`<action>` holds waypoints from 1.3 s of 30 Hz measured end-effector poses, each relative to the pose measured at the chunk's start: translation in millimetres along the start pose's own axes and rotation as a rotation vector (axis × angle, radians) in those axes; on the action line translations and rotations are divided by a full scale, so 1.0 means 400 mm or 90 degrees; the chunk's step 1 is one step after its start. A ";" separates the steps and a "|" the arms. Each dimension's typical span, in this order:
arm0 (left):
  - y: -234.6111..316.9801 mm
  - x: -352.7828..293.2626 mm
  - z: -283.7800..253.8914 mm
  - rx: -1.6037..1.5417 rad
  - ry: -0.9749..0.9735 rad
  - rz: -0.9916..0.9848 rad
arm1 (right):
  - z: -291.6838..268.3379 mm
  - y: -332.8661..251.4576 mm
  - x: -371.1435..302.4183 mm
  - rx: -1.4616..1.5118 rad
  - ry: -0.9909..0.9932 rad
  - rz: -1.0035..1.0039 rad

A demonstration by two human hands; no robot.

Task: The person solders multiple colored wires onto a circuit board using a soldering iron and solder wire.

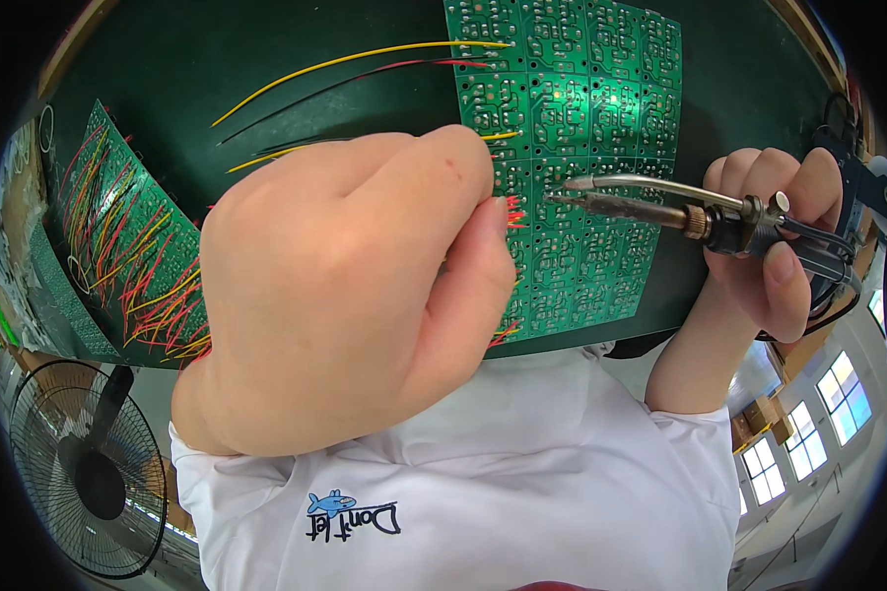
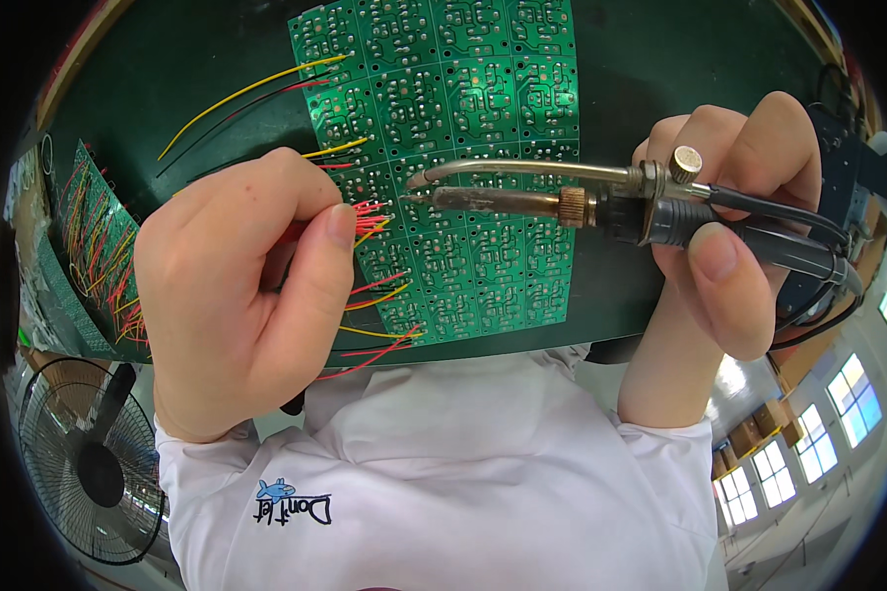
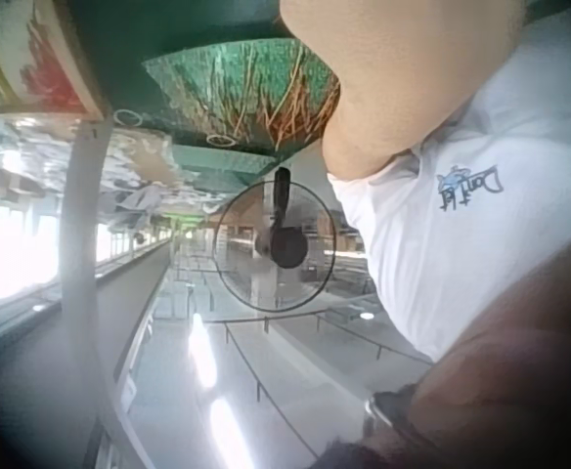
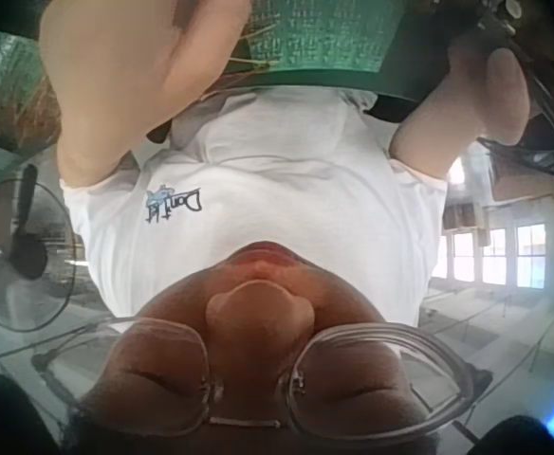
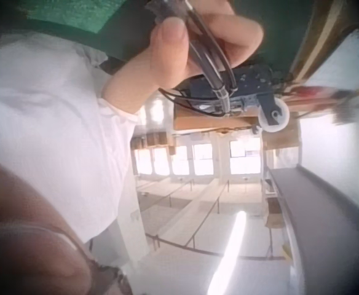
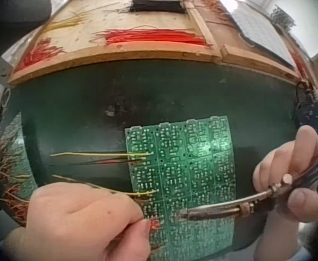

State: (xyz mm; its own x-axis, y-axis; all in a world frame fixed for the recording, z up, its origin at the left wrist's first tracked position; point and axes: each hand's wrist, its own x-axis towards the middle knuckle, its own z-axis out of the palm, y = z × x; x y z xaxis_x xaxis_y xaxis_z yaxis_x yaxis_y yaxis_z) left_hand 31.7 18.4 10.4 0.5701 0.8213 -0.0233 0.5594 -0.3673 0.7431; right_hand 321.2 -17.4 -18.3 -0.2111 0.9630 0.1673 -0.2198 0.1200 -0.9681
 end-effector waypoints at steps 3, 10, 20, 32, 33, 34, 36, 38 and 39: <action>-0.002 0.001 -0.006 -0.001 0.006 0.013 | -0.001 -0.001 -0.001 0.005 0.011 0.009; -0.003 0.004 -0.019 0.031 0.006 0.008 | -0.005 0.002 -0.002 -0.003 0.003 0.008; -0.009 0.003 -0.006 -0.002 0.030 0.037 | -0.006 -0.001 0.000 0.023 0.028 0.021; -0.015 0.013 -0.037 0.057 0.025 0.045 | -0.017 0.003 0.005 0.031 0.018 0.011; -0.017 0.012 -0.036 0.050 0.030 0.030 | -0.016 0.008 0.005 0.044 0.013 -0.013; -0.017 0.014 -0.038 0.058 0.030 0.033 | -0.015 0.011 0.007 0.056 0.008 -0.037; -0.025 0.024 -0.039 0.077 0.068 0.048 | -0.016 0.011 0.015 0.054 0.004 -0.060; -0.013 0.027 -0.053 0.107 0.109 0.019 | -0.021 0.007 0.016 0.052 0.001 -0.084; 0.007 0.029 -0.064 0.114 0.109 0.021 | -0.023 0.010 0.017 0.042 0.017 -0.083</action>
State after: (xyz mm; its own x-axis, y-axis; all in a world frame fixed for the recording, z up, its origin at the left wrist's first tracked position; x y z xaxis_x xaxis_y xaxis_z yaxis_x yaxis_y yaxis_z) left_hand 24.5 37.9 29.3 0.4879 0.8640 0.1243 0.6484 -0.4540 0.6111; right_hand 327.6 -8.0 -22.7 -0.1516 0.9464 0.2853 -0.3053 0.2297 -0.9241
